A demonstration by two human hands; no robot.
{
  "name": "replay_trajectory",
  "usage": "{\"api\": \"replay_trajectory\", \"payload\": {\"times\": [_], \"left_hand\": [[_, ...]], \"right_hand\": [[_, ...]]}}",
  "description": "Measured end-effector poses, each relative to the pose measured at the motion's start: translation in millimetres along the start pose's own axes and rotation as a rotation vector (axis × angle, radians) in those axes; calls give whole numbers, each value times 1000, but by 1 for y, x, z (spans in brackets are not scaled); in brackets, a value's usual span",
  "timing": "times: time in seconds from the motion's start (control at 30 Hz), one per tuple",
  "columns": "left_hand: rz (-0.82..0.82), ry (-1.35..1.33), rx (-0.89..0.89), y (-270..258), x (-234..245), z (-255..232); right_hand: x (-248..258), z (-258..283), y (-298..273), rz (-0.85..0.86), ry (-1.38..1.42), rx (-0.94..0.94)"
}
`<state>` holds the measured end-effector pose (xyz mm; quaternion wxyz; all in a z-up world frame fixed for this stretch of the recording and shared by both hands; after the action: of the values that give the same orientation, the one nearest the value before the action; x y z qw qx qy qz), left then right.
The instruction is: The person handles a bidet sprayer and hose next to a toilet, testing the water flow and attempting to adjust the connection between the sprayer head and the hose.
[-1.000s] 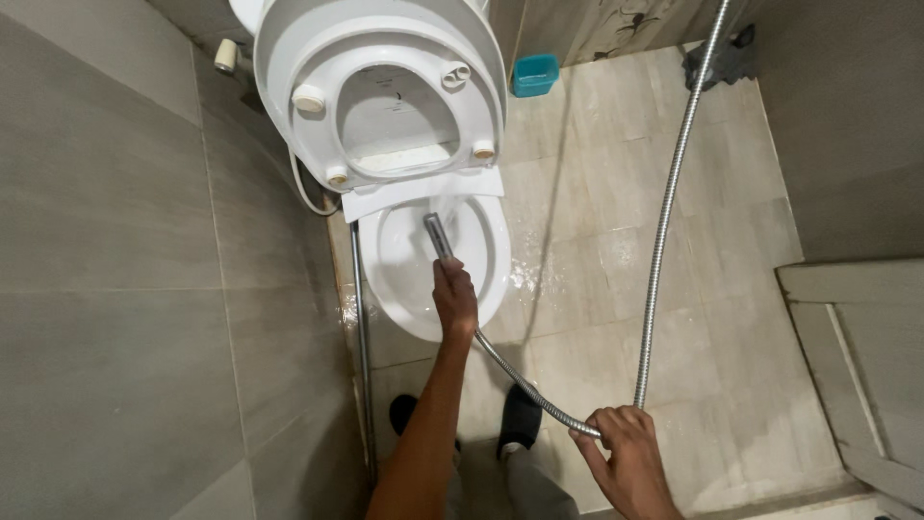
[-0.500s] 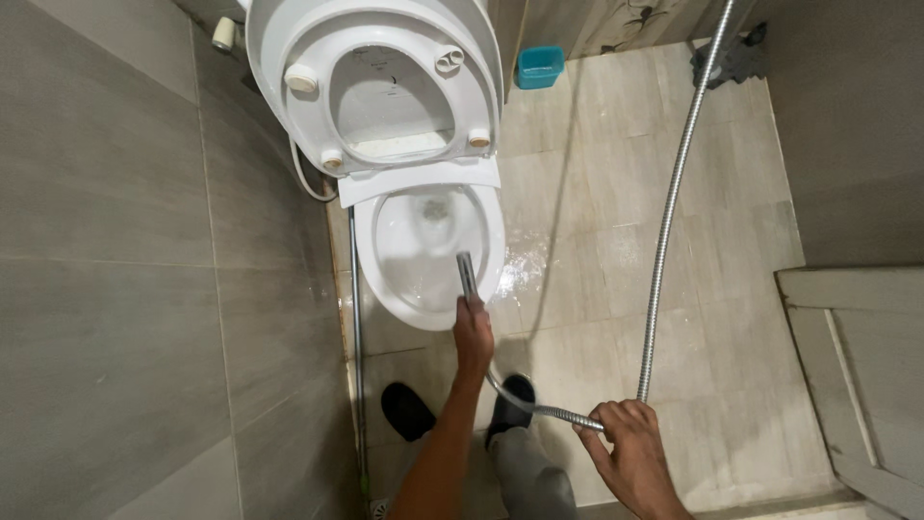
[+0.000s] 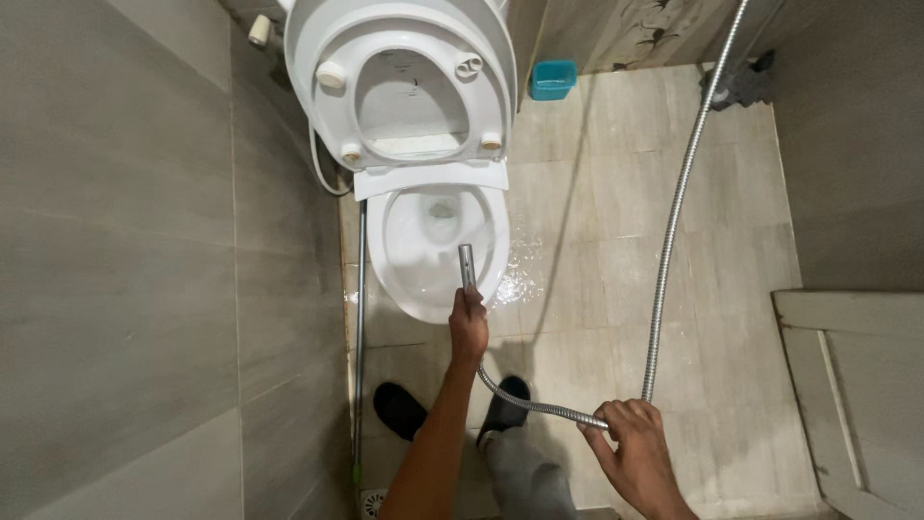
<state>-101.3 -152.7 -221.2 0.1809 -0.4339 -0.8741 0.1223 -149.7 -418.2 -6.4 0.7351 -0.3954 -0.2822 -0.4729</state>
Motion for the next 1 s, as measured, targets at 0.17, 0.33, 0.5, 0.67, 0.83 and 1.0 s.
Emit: {"api": "replay_trajectory", "payload": {"times": [0.17,0.33,0.5,0.67,0.83,1.0], "left_hand": [[13,30,38,-10,11,7],[52,175,161,-35,29,21],[72,105,143,-38,39,18],[72,100,94,-33,55,2],[79,163,151,-50,80,11],[50,193,252,-60,111,29]], "right_hand": [[-4,2,-3,-5,-4,39],[-13,11,-8,19,-11,53],[-20,25,-9,79,-22,53],[-18,39,-8,59,-39,59],[-23,54,-5,-3,-27,126],[-36,67,-9,55,-54,134]]}}
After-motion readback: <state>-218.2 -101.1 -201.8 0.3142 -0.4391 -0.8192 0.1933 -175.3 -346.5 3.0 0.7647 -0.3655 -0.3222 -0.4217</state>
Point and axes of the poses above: each hand's wrist, its own y-axis towards the middle knuckle, its own x-axis out of the back of the hand, z = x × y, the point moved 5 cm from there along y, towards the middle knuckle, and after that the axes turned 6 degrees about -z, right-handed, at the moved point
